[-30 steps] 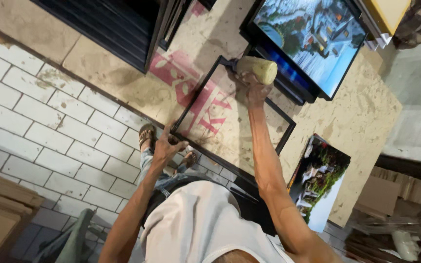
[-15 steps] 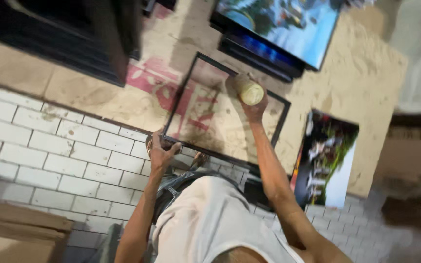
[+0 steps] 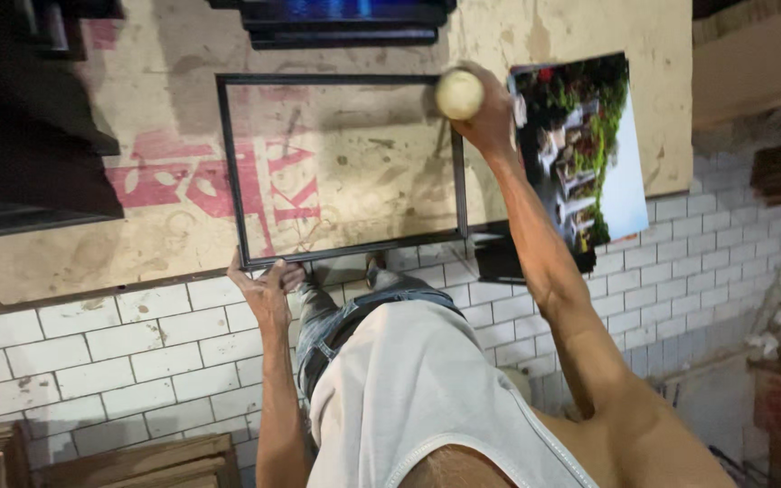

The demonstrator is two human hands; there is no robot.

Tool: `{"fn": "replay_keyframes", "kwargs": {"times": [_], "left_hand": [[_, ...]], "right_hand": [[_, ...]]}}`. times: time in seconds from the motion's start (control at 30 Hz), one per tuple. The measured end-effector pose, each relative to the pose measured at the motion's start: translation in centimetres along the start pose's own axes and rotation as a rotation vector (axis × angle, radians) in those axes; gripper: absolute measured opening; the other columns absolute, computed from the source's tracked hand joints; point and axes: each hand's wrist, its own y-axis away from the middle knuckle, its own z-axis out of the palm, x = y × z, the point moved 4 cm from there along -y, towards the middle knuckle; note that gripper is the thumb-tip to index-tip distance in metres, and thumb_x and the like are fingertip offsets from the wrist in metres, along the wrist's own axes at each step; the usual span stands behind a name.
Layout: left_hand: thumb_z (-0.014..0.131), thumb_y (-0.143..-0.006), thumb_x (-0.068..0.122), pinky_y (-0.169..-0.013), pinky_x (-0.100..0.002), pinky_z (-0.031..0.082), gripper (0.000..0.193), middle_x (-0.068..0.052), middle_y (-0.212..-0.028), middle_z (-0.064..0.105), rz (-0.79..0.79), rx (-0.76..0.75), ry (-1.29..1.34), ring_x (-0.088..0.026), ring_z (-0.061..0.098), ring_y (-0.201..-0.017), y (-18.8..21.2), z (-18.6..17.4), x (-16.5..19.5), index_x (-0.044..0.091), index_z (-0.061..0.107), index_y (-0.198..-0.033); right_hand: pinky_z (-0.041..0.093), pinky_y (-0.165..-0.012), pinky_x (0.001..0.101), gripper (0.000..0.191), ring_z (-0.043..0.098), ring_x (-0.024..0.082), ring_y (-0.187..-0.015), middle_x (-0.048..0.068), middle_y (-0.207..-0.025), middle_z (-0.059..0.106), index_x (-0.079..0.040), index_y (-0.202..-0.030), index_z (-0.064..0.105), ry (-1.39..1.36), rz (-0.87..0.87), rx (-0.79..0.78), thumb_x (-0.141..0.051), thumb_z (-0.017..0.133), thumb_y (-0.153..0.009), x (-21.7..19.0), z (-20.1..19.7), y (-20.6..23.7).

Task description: The person assembles picture frames by applying glue to the frame edges, inserting printed images, and stacking the finished frames. They use a glue bottle and a cloth to wipe excess glue from the frames.

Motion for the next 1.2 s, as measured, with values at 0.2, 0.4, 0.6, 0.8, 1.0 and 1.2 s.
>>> {"fn": "replay_keyframes", "kwargs": {"times": [0.2, 0.4, 0.6, 0.8, 1.0, 1.2], "left_hand": [[0.057, -0.099, -0.004, -0.072, -0.047, 0.067, 0.081, -0.024, -0.106, 0.062, 0.045, 0.030, 0.157, -0.034, 0.073, -0.076, 0.8, 1.1, -0.8, 0.018, 0.005, -0.157], [0.056, -0.101, -0.002, -0.070, -0.046, 0.066, 0.078, -0.024, -0.100, 0.063, 0.050, 0.081, 0.188, -0.034, 0.073, -0.073, 1.6, 1.3, -0.8, 0.019, 0.006, -0.158], [0.057, -0.101, -0.002, -0.070, -0.046, 0.067, 0.078, -0.020, -0.100, 0.064, 0.082, 0.082, 0.213, -0.034, 0.074, -0.072, 1.8, 1.5, -0.7, 0.018, 0.007, -0.157], [0.057, -0.102, -0.002, -0.070, -0.047, 0.067, 0.078, -0.022, -0.099, 0.063, 0.075, 0.103, 0.220, -0.033, 0.072, -0.071, 2.0, 1.5, -0.9, 0.019, 0.006, -0.157], [0.056, -0.099, -0.004, -0.070, -0.047, 0.068, 0.077, -0.022, -0.100, 0.063, 0.038, 0.135, 0.215, -0.035, 0.074, -0.075, 2.0, 1.5, -0.6, 0.020, 0.009, -0.156], [0.059, -0.102, 0.010, -0.071, -0.045, 0.066, 0.075, -0.022, -0.101, 0.063, -0.008, 0.111, 0.238, -0.035, 0.074, -0.080, 2.0, 1.0, -0.4, 0.023, 0.009, -0.156]], "right_hand": [[0.062, -0.087, 0.0430, 0.059, 0.074, 0.036, -0.105, 0.015, -0.120, 0.073, -0.011, -0.128, 0.064, 0.044, -0.119, -0.213, -0.014, 0.096, -0.079, -2.0, 0.5, 0.2], [0.066, -0.091, 0.0383, 0.052, 0.075, 0.030, -0.108, 0.013, -0.125, 0.072, -0.014, -0.131, 0.064, -0.057, 0.062, -0.438, -0.015, 0.090, -0.086, -6.2, -1.4, 5.3], [0.060, -0.089, 0.0426, 0.064, 0.072, 0.037, -0.107, 0.018, -0.119, 0.071, -0.012, -0.123, 0.068, -0.023, 0.114, -0.490, -0.008, 0.090, -0.063, -14.9, -6.0, 11.7], [0.062, -0.093, 0.0402, 0.061, 0.074, 0.032, -0.110, 0.015, -0.120, 0.074, -0.010, -0.121, 0.069, -0.111, 0.262, -0.533, -0.006, 0.085, -0.062, -17.0, -8.6, 13.8], [0.062, -0.084, 0.0397, 0.058, 0.077, 0.025, -0.096, 0.012, -0.105, 0.078, -0.008, -0.124, 0.071, -0.184, 0.492, -0.572, -0.018, 0.090, -0.070, -11.5, -5.3, 10.6], [0.067, -0.085, 0.0420, 0.077, 0.076, 0.022, -0.098, 0.012, -0.116, 0.076, 0.000, -0.136, 0.062, -0.948, 0.726, -0.649, -0.015, 0.092, -0.067, -15.7, 7.4, 8.7]]}}
